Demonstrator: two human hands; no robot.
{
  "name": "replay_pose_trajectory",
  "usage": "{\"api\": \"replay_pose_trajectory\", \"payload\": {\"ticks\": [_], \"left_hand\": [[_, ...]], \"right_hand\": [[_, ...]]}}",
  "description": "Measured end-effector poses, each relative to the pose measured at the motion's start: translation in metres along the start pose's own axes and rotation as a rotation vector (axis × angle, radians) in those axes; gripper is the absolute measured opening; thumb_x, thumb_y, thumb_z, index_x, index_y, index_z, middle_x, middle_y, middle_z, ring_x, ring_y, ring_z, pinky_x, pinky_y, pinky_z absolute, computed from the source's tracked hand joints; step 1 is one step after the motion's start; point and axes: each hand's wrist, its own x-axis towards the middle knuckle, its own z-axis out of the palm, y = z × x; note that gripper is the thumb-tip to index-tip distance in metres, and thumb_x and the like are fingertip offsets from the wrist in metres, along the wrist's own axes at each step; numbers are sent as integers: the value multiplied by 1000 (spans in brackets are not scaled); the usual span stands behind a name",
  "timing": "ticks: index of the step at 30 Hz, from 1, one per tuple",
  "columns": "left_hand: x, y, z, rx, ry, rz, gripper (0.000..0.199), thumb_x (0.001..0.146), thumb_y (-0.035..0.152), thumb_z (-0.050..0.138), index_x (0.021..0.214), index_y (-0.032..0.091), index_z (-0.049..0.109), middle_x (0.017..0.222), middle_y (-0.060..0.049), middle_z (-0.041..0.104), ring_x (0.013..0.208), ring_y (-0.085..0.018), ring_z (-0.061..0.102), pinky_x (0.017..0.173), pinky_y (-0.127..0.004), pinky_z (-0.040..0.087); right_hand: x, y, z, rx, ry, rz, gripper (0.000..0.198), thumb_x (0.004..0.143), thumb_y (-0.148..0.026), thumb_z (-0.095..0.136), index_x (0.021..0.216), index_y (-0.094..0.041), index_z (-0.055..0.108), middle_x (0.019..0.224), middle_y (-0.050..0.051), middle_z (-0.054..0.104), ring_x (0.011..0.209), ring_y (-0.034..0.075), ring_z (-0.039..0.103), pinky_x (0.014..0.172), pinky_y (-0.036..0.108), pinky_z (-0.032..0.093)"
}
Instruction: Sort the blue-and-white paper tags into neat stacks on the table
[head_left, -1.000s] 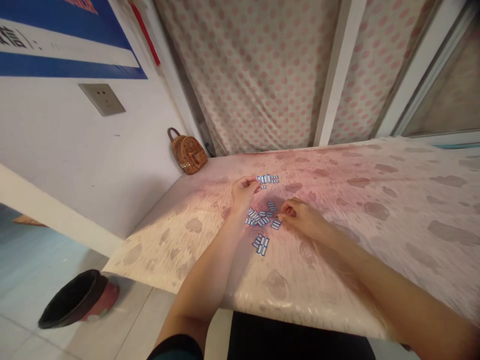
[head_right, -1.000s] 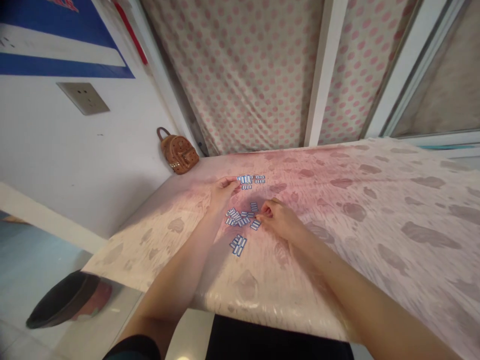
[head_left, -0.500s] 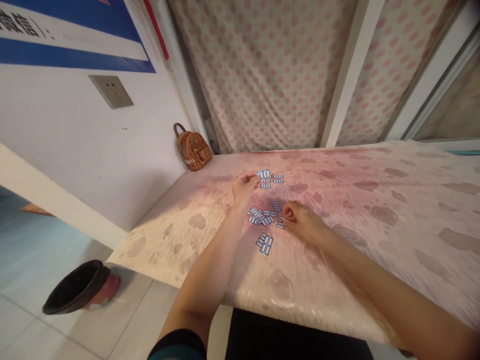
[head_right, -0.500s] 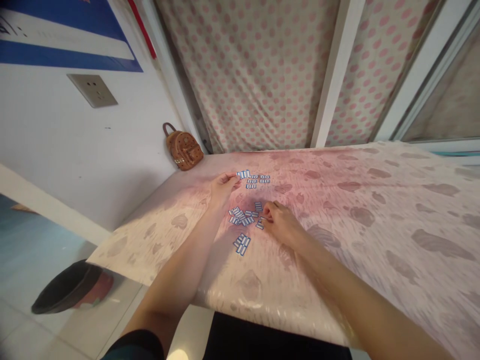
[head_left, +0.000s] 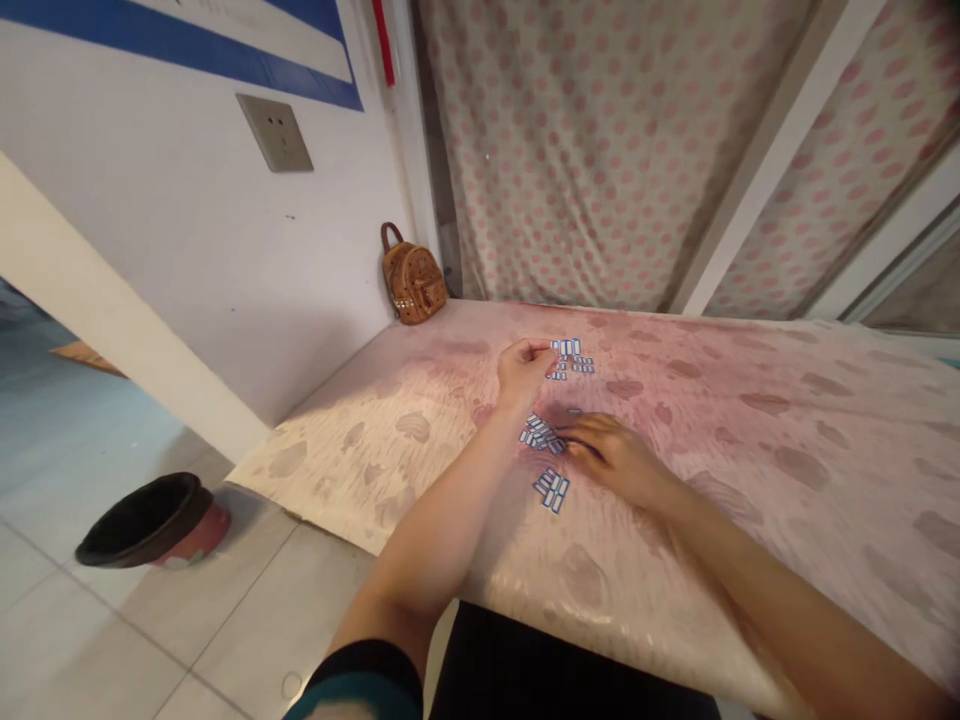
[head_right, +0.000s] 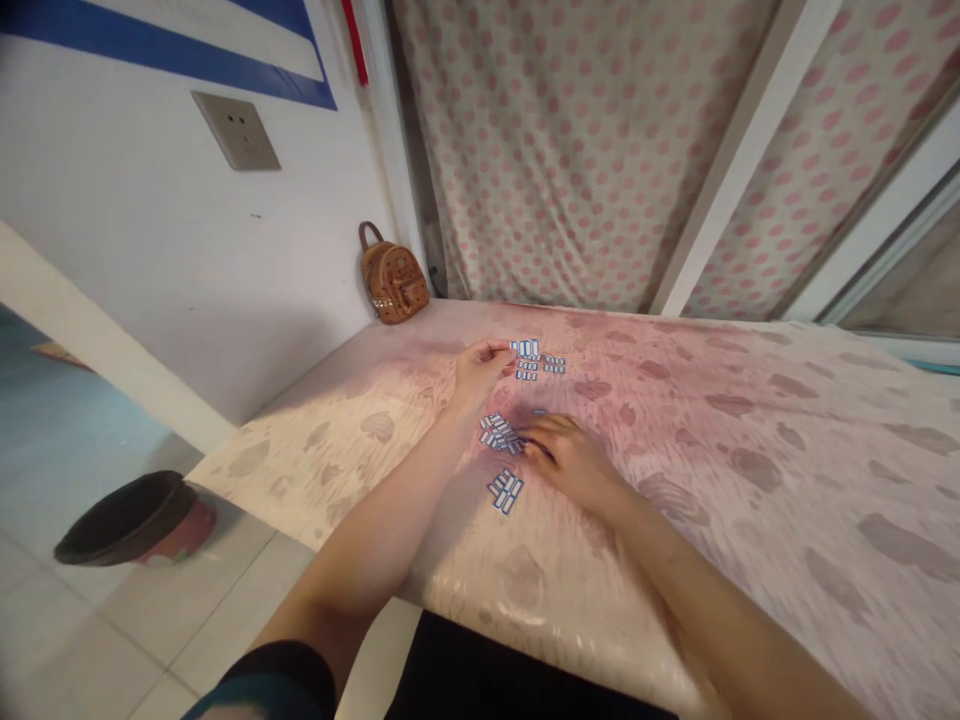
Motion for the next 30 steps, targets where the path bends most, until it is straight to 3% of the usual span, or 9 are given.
{"api": "replay_pose_trajectory", "payload": {"ticks": [3,5,7,10,14,18,22,27,30], "left_hand": [[0,0,1,2,0,4,7,72,8,67,73,15,67,62,2,63,59,-11,60,64,-25,50],[0,0,2,11,0,-3,8,72,7,67,73,15,66,61,3,63,57,-10,60,62,-23,50],[0,-2,2,21,-3,-9,8,72,7,67,72,15,65,60,3,62,56,-9,59,60,-21,49],[-1,-4,2,33,-17,-3,7,72,8,68,72,15,66,60,3,63,55,-8,59,58,-20,49],[0,-5,1,32,-17,1,8,71,9,69,72,15,66,60,3,63,55,-9,59,58,-21,49],[0,-4,2,33,-7,0,8,69,10,72,71,16,66,60,3,64,56,-9,60,59,-21,49],[-1,-4,4,33,-3,-16,9,68,8,71,70,15,66,57,3,62,53,-8,58,59,-21,49],[-3,-3,5,29,-20,-23,8,68,7,69,69,15,66,56,3,62,51,-8,56,57,-20,48],[-3,-3,5,35,-28,-22,9,68,8,70,69,15,66,57,3,62,51,-7,56,58,-20,48]], "right_hand": [[-5,14,-15,-70,89,63,26,95,-26,50,90,-22,75,102,8,73,100,26,63,93,47,47],[-7,15,-21,-89,138,94,27,95,-25,49,87,-21,74,98,8,73,95,26,63,91,47,48],[-8,8,-21,-54,146,65,25,95,-26,49,96,-22,74,105,9,71,101,26,61,93,46,47],[-4,-9,-11,19,16,-25,29,96,-30,51,119,-26,69,126,9,64,119,26,56,101,46,45],[2,-20,2,45,-79,-50,34,95,-27,53,126,-27,66,129,7,64,122,26,55,105,48,42],[1,-7,-5,-33,56,67,24,94,-26,50,94,-22,73,104,9,71,104,27,61,94,46,46],[-6,9,-16,-144,166,235,28,95,-27,47,74,-21,64,85,9,67,87,27,59,81,43,47],[-4,6,-9,-55,188,210,9,91,-25,54,94,-20,61,97,9,67,95,27,58,85,42,47],[1,-3,0,-11,127,170,20,88,-24,58,108,-20,61,106,10,66,102,28,59,87,42,48]]}}
